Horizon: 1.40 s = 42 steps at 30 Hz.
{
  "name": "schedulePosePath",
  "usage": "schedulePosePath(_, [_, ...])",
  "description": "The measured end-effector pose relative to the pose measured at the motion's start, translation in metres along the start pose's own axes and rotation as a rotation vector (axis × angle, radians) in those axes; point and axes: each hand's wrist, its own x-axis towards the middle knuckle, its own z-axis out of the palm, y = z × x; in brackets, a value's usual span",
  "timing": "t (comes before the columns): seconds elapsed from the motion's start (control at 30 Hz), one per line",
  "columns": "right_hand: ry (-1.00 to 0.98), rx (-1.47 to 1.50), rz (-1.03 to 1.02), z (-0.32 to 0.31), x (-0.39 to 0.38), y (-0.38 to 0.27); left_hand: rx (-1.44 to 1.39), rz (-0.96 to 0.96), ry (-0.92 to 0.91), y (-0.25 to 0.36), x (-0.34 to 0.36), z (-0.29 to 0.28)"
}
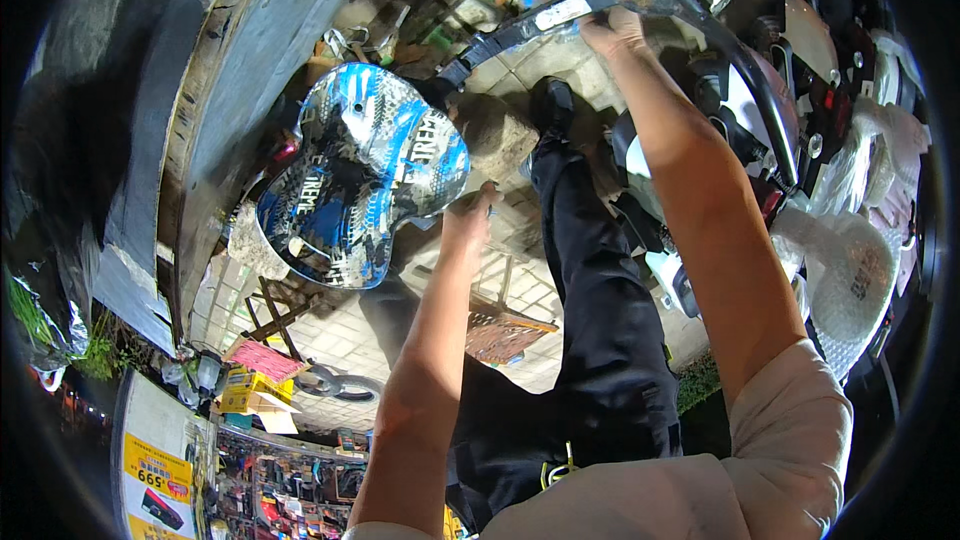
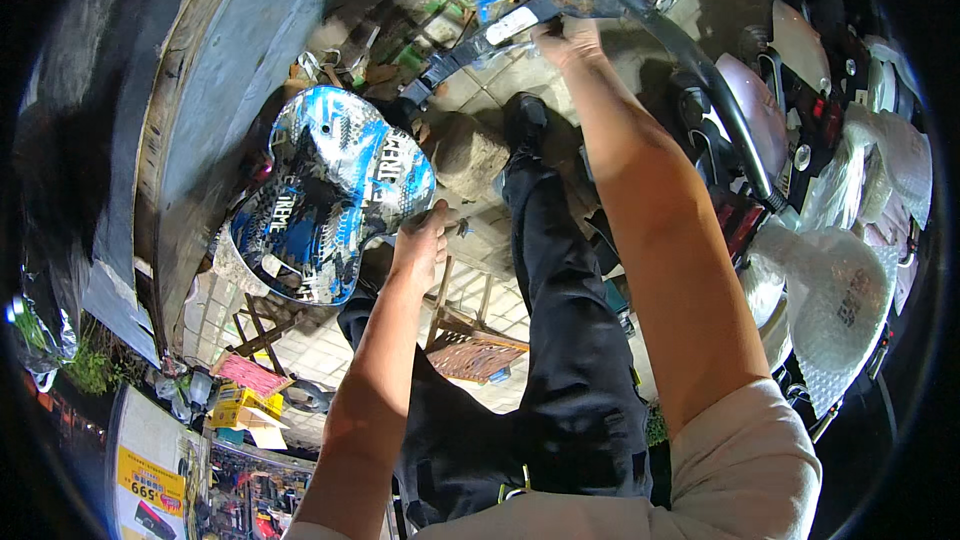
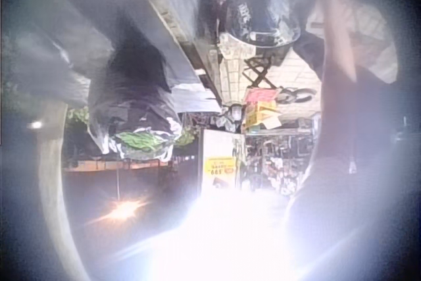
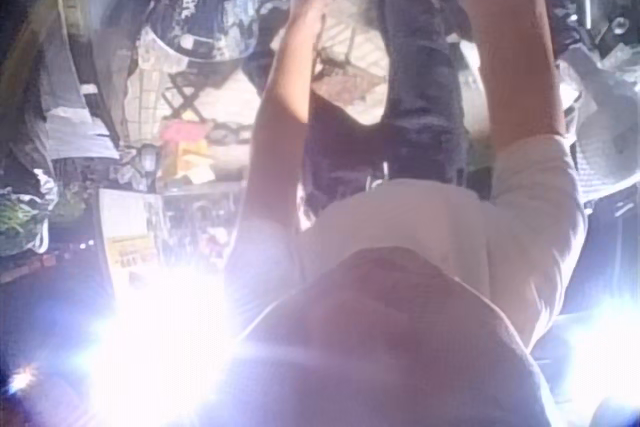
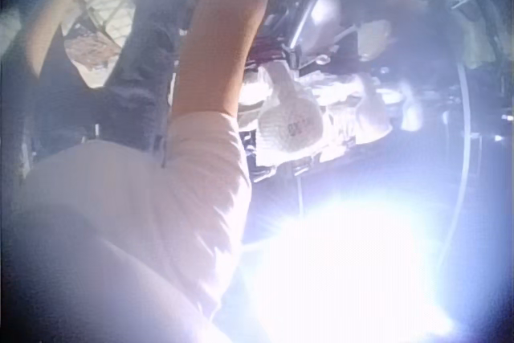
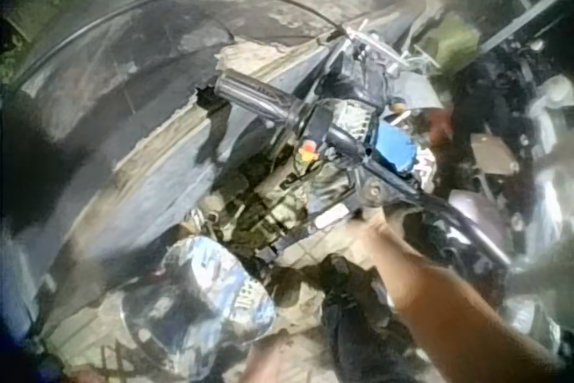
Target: The person uses a cordless impact driver to remove bolts from a scooter's rear mudguard, then detaches the mudguard. They then walk through a cluttered workshop, pick up a helmet, and handle several cardboard boxes and wooden planks.
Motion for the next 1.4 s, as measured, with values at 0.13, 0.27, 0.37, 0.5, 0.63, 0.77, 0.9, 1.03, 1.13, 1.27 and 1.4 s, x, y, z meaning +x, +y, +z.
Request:
schedulePosePath(0.13, [-0.35,0.074,0.053,0.009,-0.003,0.022,-0.022,0.081,0.146,0.002,0.007,0.023])
schedulePosePath(0.27, [-0.293,-0.042,-0.068,0.015,-0.02,0.025,0.127,0.144,0.032,0.006,0.012,0.027])
schedulePosePath(0.37, [-0.523,-0.051,0.187,0.015,-0.026,0.032,0.064,0.129,0.031,0.011,0.009,0.025])
schedulePosePath(0.5, [-0.476,-0.222,-0.01,0.012,-0.012,0.04,0.115,0.077,0.029,0.017,0.003,0.015])
schedulePosePath(0.63, [-0.318,-0.129,-0.004,0.004,0.004,0.03,0.036,0.015,0.048,0.009,-0.004,-0.012])
schedulePosePath(0.77, [-0.183,-0.362,-0.039,-0.008,0.006,0.017,-0.065,0.172,0.238,-0.013,-0.003,-0.056])
schedulePosePath(0.9, [-0.05,-0.612,-0.141,-0.031,-0.009,0.017,-0.061,0.181,0.476,-0.021,0.007,-0.14])
schedulePosePath(1.03, [0.117,-0.494,-0.036,-0.067,-0.045,0.031,0.245,0.425,0.736,-0.006,0.055,-0.203])
schedulePosePath(1.13, [0.122,-0.493,0.101,-0.105,-0.088,0.057,0.416,0.447,0.778,0.03,0.105,-0.218])
schedulePosePath(1.27, [0.025,-0.807,0.372,-0.146,-0.154,0.103,0.56,0.292,0.948,0.08,0.144,-0.196])
schedulePosePath(1.4, [-0.045,-1.112,0.409,-0.146,-0.185,0.161,0.546,0.32,0.949,0.102,0.132,-0.173])
